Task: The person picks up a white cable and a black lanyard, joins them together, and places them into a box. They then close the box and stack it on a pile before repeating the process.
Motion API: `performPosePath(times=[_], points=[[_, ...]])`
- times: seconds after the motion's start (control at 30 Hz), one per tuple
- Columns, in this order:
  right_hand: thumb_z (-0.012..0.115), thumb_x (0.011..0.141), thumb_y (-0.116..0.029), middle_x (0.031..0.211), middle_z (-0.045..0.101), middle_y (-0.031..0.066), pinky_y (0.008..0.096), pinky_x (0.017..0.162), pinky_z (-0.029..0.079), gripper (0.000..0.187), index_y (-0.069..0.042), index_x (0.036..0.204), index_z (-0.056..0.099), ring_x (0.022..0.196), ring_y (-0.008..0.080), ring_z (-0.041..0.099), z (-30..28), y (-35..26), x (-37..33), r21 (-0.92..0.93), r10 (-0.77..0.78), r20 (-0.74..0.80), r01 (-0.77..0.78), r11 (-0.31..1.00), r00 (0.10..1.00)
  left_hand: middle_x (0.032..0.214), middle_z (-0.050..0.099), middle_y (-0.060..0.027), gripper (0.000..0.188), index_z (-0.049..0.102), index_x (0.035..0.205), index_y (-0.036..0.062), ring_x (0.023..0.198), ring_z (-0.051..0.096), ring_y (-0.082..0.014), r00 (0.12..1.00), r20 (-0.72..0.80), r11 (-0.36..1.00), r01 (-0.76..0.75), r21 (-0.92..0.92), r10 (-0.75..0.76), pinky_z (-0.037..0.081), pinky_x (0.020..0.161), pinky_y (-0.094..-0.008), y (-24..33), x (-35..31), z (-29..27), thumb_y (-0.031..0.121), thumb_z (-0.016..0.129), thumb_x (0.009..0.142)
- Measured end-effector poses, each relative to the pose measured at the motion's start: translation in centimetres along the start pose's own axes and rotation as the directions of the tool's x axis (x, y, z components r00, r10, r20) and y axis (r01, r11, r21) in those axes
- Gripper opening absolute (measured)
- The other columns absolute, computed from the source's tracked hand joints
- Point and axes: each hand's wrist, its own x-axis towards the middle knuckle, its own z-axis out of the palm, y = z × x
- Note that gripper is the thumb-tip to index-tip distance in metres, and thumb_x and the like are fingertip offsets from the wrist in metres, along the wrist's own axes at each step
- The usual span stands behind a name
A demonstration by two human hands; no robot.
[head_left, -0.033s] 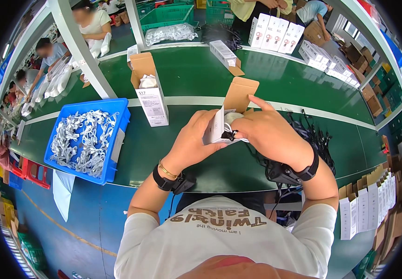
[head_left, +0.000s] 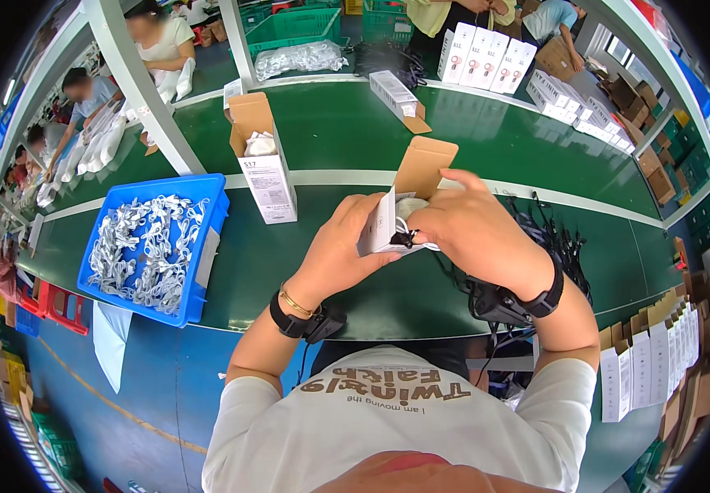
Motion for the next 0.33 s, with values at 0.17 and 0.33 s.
performPosePath(times=[0.17,0.33], points=[[0.069,0.069,-0.013,0.070,0.058,0.0008,0.0363,0.083,0.038,0.007,-0.013,0.072,0.064,0.078,0.0208,0.056,-0.7,-0.8,0.8,-0.035,0.020,0.036,-0.018,0.999,0.999,0.115,0.053,-0.0125,0.075,0.046,0.127,0.0049,0.106,0.053,-0.0305,0.998,0.020,0.998,0.052,-0.018,-0.052,0.045,0.090,-0.0370,0.4,-0.2,0.0,0.011,0.082,0.061],[0.069,0.066,-0.011,0.081,0.060,-0.0015,0.0357,0.080,0.036,0.009,-0.013,0.075,0.069,0.087,0.0186,0.053,1.3,-1.1,2.1,-0.163,0.010,0.013,-0.008,0.987,1.000,0.116,0.053,-0.0125,0.080,0.043,0.130,0.0069,0.109,0.052,-0.0301,0.998,0.024,0.999,0.053,-0.010,-0.053,0.044,0.092,-0.0389,-0.1,-0.2,0.0,0.012,0.083,0.061]])
